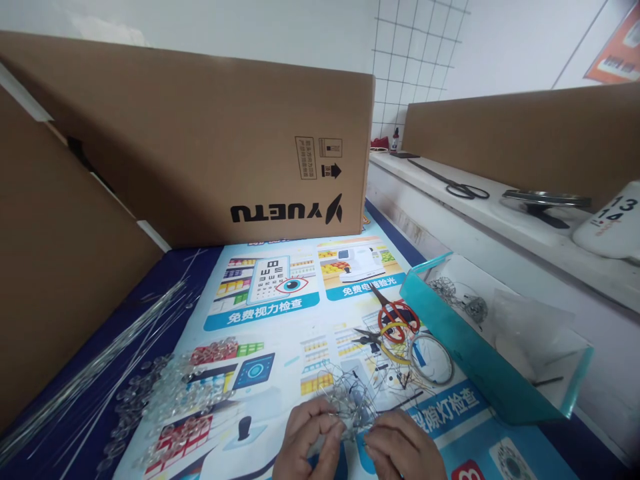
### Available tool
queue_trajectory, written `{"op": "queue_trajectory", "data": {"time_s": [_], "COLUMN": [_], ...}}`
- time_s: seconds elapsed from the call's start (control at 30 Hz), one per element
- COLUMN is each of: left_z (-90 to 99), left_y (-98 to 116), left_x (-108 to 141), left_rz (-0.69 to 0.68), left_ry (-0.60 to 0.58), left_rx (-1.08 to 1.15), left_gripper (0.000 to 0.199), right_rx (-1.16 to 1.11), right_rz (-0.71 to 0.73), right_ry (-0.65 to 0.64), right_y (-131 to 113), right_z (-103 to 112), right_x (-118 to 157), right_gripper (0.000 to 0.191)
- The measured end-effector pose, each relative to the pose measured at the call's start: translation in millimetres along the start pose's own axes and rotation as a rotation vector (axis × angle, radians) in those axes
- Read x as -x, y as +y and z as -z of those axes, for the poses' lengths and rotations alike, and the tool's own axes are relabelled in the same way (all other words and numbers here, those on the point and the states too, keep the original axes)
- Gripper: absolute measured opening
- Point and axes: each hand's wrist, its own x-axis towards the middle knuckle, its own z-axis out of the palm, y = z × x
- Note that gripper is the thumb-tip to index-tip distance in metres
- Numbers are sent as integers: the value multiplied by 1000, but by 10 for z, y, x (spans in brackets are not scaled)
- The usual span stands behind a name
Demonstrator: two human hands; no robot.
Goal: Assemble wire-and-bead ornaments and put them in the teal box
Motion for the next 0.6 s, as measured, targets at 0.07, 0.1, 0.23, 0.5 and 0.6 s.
{"op": "queue_trajectory", "data": {"time_s": [0.07,0.1,0.23,0.5,0.6], "left_z": [2,6,40,99,122], "left_y": [3,4,21,78,52], "left_x": [1,2,-5,-38,-48], "left_rz": [-3,-4,-64,-189,-274], "left_ry": [-20,-34,-133,-284,-385], "left_rx": [-2,-6,-24,-24,-42], "left_gripper": [39,39,32,21,14], "right_rx": [21,33,77,78,30], "right_rz": [-18,-36,-47,-7,-73], "right_ry": [-43,-57,-48,-3,-25], "right_y": [-16,-28,-91,-75,-43], "right_z": [0,0,18,64,48], "right_x": [-27,-41,-93,-116,-83], "right_gripper": [25,28,35,29,32]}}
